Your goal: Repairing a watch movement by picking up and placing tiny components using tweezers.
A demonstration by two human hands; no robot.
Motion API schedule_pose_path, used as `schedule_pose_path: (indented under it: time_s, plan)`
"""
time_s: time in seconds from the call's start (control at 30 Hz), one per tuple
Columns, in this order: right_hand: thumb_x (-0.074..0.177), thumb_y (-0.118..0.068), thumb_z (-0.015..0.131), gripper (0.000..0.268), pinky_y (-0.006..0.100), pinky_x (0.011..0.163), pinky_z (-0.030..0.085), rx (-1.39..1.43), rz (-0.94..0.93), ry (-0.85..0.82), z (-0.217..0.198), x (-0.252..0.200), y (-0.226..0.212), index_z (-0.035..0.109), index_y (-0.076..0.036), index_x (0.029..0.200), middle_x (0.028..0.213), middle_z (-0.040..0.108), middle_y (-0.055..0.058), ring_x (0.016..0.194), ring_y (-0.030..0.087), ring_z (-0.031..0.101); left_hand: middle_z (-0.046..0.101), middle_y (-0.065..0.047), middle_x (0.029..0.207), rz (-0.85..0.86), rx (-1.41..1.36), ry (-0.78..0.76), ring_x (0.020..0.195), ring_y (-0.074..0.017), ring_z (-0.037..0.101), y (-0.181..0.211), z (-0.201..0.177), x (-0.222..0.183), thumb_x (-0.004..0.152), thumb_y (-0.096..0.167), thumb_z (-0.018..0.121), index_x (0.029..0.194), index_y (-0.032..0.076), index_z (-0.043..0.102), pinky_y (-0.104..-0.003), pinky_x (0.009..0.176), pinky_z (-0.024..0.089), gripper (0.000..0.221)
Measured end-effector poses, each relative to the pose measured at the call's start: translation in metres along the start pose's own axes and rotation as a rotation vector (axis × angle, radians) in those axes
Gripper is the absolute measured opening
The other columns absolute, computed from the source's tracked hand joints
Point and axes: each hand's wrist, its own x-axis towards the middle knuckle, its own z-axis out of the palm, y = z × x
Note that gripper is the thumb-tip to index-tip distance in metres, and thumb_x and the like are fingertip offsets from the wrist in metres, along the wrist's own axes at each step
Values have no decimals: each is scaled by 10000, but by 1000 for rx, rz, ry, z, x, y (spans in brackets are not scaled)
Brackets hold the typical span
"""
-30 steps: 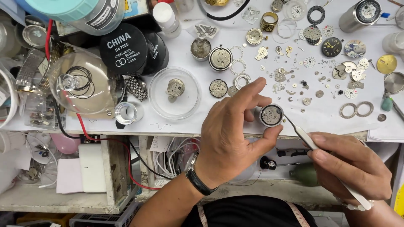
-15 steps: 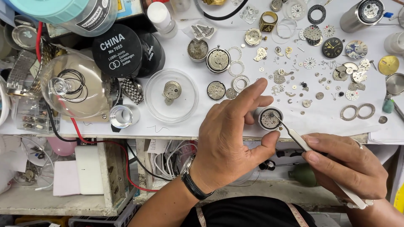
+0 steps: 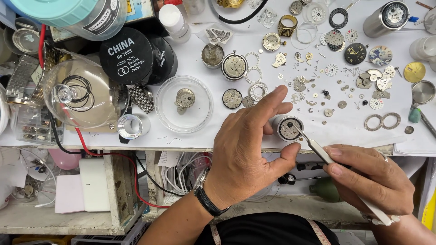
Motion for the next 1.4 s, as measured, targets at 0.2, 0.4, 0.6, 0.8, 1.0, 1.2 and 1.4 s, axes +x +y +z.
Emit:
schedule_pose_path:
  time_s: [0.2,0.4,0.6,0.8,1.0,1.2,1.4]
  plan:
    - [931,52,641,109,371,823,660,36,73,35,1,2,-5,647,27,1037,1103,667,326,952,418,793,711,37,1381,-7,5,-13,864,-109,651,-1,0,-2,890,180,848,1571,143,334,-353,1022,583,853]
    - [921,59,663,128,368,813,646,24,98,7,0,5,-7,659,12,1040,1098,685,318,939,391,787,709,34,1376,-5,1,-17,858,-119,651,0,-1,-2,896,191,843,1564,144,339,-363,1022,582,838]
    - [920,51,668,127,365,821,648,17,100,10,0,7,-8,659,17,1042,1101,685,328,939,388,783,715,39,1371,-8,4,-11,841,-115,647,0,-1,-1,878,187,849,1560,145,349,-351,1004,579,846]
    - [904,80,691,151,343,818,641,28,84,22,1,4,-5,658,20,1038,1098,682,323,941,384,787,712,42,1368,-3,9,-9,848,-116,648,0,-1,-1,883,185,843,1563,142,347,-354,1013,581,843]
    - [910,55,682,109,351,794,641,10,59,47,3,3,-3,665,14,1010,1055,689,319,903,384,784,709,24,1371,9,-3,-15,841,-120,645,-1,-1,-1,871,168,859,1558,130,344,-366,993,585,859]
    - [916,58,672,117,347,822,630,30,88,85,4,2,-4,651,44,1030,1066,688,331,935,356,773,721,12,1362,8,-24,-1,849,-113,638,3,-3,1,846,179,849,1549,120,357,-359,1016,588,861]
    - [941,12,692,195,362,812,708,118,332,255,7,-6,-14,591,32,1106,1072,658,298,862,333,778,734,22,1329,-10,-50,-34,845,-111,646,3,-4,0,868,142,815,1578,155,320,-352,1022,587,865]
